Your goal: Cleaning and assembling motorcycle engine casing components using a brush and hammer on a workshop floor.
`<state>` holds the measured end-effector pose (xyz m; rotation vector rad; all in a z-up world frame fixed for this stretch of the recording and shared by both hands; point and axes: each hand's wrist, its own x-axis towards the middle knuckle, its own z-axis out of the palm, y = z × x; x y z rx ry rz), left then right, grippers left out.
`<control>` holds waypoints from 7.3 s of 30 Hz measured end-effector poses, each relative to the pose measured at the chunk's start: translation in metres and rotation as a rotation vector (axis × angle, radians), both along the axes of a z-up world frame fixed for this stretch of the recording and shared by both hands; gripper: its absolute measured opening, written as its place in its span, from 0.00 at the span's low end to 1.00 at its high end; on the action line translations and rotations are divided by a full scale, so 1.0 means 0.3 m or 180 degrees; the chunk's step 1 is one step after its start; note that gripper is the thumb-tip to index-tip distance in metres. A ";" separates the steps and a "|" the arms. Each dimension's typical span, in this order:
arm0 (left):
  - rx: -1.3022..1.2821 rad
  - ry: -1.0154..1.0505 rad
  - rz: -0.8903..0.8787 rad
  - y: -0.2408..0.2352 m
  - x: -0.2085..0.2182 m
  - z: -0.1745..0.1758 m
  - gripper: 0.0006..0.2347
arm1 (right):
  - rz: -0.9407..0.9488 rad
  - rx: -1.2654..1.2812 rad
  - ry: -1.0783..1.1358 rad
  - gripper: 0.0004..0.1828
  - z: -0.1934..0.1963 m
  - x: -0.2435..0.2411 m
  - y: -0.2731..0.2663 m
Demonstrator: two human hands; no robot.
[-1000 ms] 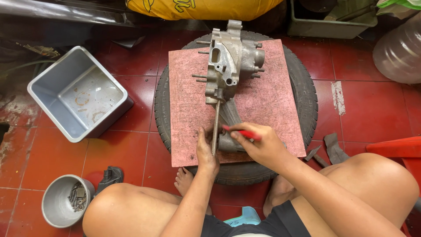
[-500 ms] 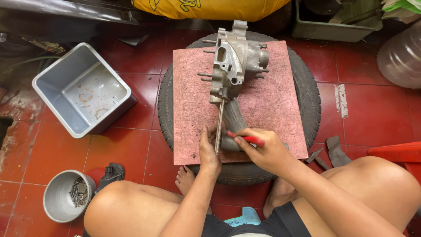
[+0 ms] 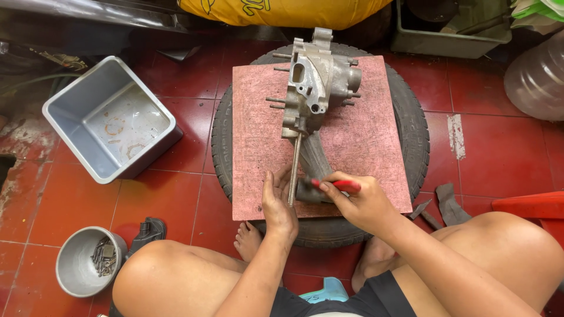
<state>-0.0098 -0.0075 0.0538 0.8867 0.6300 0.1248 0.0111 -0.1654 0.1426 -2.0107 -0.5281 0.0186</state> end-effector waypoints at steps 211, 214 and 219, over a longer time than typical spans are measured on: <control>0.6283 -0.2459 -0.2769 -0.268 0.074 -0.139 0.21 | -0.1822 0.0025 0.1813 0.22 -0.121 -0.029 -0.506; 0.6312 -0.2454 -0.2743 -0.266 0.070 -0.131 0.20 | -0.2110 0.0140 0.1471 0.19 -0.131 -0.036 -0.502; 0.6265 -0.2428 -0.2760 -0.263 0.068 -0.133 0.20 | -0.2165 0.0188 0.1366 0.19 -0.126 -0.027 -0.512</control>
